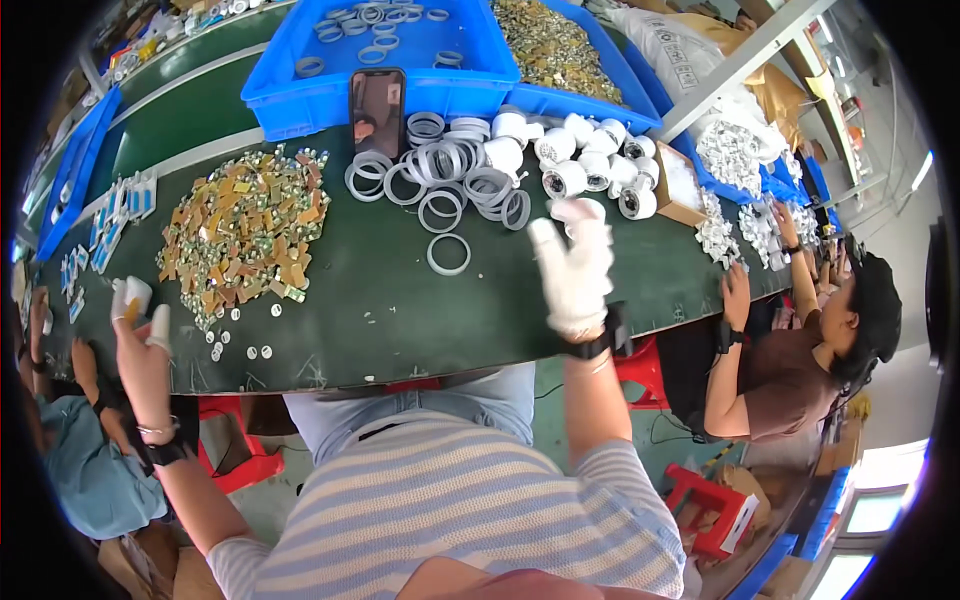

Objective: Assembling small plastic components by fitting white rings onto grey bases at an industrial workbench.

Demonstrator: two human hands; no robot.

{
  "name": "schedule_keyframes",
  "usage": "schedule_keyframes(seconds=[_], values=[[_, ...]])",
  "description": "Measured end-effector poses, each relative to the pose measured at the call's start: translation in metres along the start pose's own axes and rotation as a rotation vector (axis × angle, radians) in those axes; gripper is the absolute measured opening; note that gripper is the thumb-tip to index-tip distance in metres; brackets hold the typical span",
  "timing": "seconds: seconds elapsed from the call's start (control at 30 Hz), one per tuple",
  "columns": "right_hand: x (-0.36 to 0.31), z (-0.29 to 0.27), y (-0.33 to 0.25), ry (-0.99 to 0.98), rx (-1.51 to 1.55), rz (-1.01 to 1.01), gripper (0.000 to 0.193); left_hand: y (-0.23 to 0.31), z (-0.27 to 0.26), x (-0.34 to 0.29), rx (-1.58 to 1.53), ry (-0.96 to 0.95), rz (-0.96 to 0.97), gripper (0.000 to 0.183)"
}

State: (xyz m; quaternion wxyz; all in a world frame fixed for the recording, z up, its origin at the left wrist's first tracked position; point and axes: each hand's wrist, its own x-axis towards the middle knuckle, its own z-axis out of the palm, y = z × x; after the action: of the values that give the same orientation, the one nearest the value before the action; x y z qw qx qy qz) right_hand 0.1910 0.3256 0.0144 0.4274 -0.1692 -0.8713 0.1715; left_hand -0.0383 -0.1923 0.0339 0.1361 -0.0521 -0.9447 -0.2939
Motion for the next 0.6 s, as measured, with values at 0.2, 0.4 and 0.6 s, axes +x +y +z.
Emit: schedule_keyframes(seconds=[0.2,0.4,0.6], values=[[0.001,-0.027,0.099,-0.284,0.071,0.363,0.070,0.108,0.061,-0.089,-0.534,-0.472,0.223,0.067],[-0.036,-0.026,-0.052,-0.548,0.318,0.081,0.086,0.183,0.088,-0.135,-0.515,-0.606,0.712,0.084],[-0.026,0.015,-0.084,-0.580,0.426,-0.013,0.046,0.159,0.115,-0.138,-0.993,-1.088,0.258,0.094]])
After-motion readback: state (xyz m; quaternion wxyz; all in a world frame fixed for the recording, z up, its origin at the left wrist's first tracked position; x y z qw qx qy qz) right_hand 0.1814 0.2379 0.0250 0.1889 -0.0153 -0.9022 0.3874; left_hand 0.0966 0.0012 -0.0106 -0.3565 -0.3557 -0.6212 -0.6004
